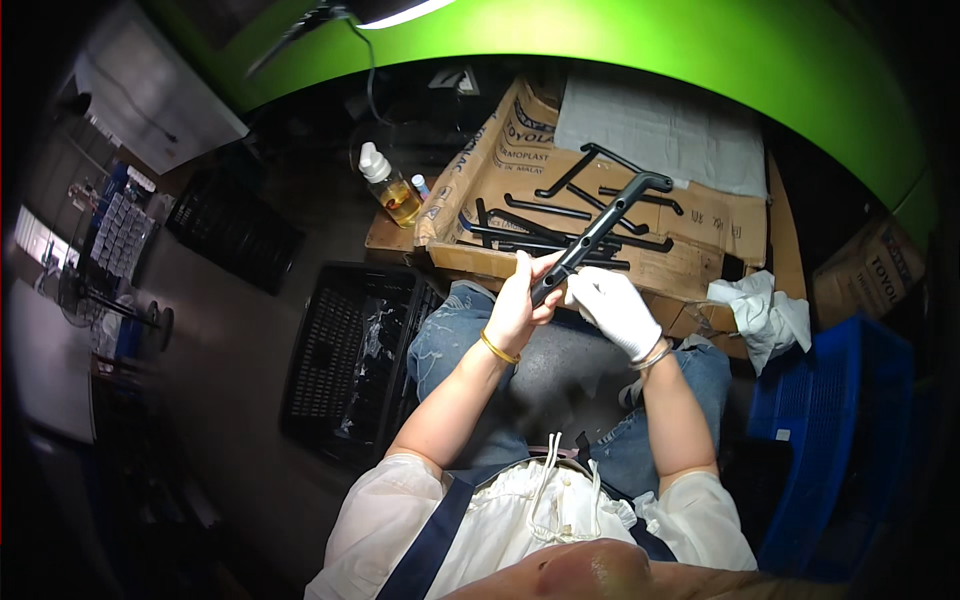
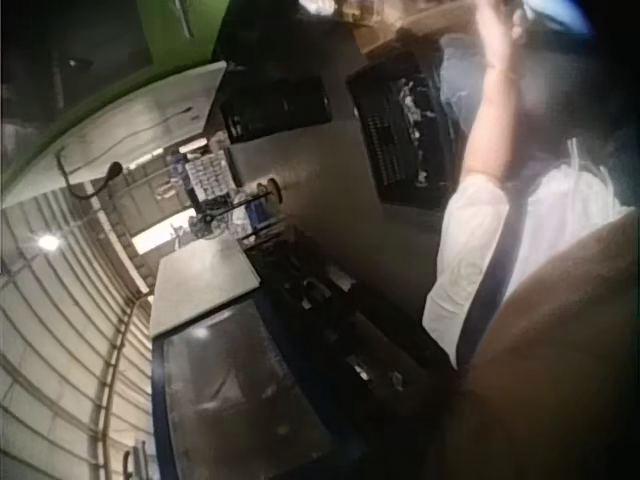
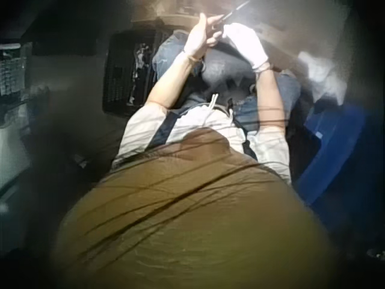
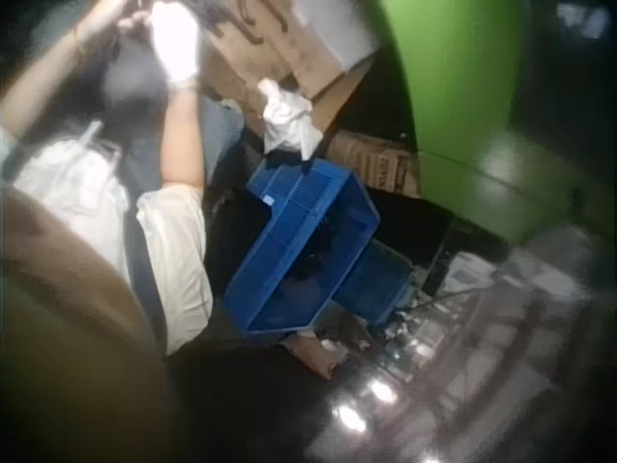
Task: Checking and assembling small black metal parts in a factory environment.
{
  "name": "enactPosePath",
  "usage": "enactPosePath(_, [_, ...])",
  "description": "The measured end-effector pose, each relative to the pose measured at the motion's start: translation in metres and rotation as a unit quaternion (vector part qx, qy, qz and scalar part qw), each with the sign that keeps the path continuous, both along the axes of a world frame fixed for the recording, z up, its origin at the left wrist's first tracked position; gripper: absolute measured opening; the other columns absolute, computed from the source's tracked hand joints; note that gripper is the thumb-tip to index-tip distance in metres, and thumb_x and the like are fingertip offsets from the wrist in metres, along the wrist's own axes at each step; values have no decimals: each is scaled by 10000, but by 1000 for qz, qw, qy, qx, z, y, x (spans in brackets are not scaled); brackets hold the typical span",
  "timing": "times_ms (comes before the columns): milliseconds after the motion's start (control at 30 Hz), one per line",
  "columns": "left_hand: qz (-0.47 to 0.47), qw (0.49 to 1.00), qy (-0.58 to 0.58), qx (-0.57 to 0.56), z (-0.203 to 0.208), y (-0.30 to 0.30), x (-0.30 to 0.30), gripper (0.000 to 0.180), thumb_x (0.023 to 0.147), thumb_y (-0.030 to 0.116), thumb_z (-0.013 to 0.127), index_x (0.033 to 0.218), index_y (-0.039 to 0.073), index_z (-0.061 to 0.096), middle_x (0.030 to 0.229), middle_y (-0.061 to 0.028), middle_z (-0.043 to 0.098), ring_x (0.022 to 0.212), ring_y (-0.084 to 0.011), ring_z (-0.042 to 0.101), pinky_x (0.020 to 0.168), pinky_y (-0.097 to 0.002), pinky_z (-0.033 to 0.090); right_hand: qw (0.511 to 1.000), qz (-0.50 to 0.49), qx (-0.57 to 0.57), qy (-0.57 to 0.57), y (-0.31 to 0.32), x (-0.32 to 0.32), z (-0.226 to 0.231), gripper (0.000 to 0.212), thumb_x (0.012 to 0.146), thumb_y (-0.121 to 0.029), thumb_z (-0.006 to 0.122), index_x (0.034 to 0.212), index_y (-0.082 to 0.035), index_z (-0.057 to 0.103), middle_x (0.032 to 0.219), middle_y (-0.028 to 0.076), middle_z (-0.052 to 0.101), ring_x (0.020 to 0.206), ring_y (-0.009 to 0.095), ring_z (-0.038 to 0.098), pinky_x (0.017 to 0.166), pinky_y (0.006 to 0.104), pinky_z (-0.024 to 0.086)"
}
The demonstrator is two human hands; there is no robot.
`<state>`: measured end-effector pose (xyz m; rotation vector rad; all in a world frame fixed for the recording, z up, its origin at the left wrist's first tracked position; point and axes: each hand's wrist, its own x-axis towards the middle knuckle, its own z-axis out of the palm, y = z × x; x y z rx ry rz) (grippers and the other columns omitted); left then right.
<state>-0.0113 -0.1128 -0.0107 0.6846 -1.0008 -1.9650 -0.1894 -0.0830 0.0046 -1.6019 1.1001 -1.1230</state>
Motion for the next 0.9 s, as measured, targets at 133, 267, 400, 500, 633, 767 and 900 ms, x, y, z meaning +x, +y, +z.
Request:
enactPosePath(133, [47,998,30,-14,-24,15,6,387,1040,417,431,1210,95,563,719,32,505,481,-23,314,447,-172,255,995,-82,11,62,32,20,-25,304,975,-292,550,821,-41,626,644,17,536,573,95,468,542,271,394])
enactPosePath(267, [76,994,-81,12,-87,15,19,222,1009,306,482,877,136,533,709,33,507,502,-52,371,462,-227,315,968,-68,30,238,43,10,-67,380,936,-388,561,910,-34,696,893,196,684,870,370,646,794,407,498])
enactPosePath(400, [59,984,-143,91,-121,47,22,231,996,281,497,804,152,499,696,33,516,509,-61,407,464,-230,334,946,-97,7,308,59,4,-69,408,928,-413,552,907,-31,693,921,208,682,897,385,637,798,421,491])
enactPosePath(500, [26,994,-98,40,-120,65,20,183,998,275,496,874,144,529,709,33,524,534,-66,438,490,-228,375,948,-104,-50,295,59,3,-49,422,949,-402,522,901,-20,694,903,209,680,900,385,630,792,423,483])
enactPosePath(633, [-7,996,-49,-73,-91,80,12,119,989,227,513,1017,116,549,764,29,539,611,-64,508,549,-220,434,957,-171,-94,216,48,-3,-37,408,986,-351,504,913,-21,733,803,142,693,715,242,623,700,351,476])
enactPosePath(767, [31,997,-17,-68,-85,79,6,57,968,156,526,975,99,523,805,16,558,639,-79,538,574,-235,470,955,-186,-32,228,41,12,-14,475,991,-414,462,953,-29,737,684,130,651,653,242,613,655,361,471])
enactPosePath(900, [35,998,21,-56,-78,96,-10,133,998,233,497,956,107,506,811,4,567,613,-86,528,545,-238,444,932,-202,-39,297,48,17,-16,525,982,-450,437,930,-5,710,835,231,680,811,372,662,759,431,498])
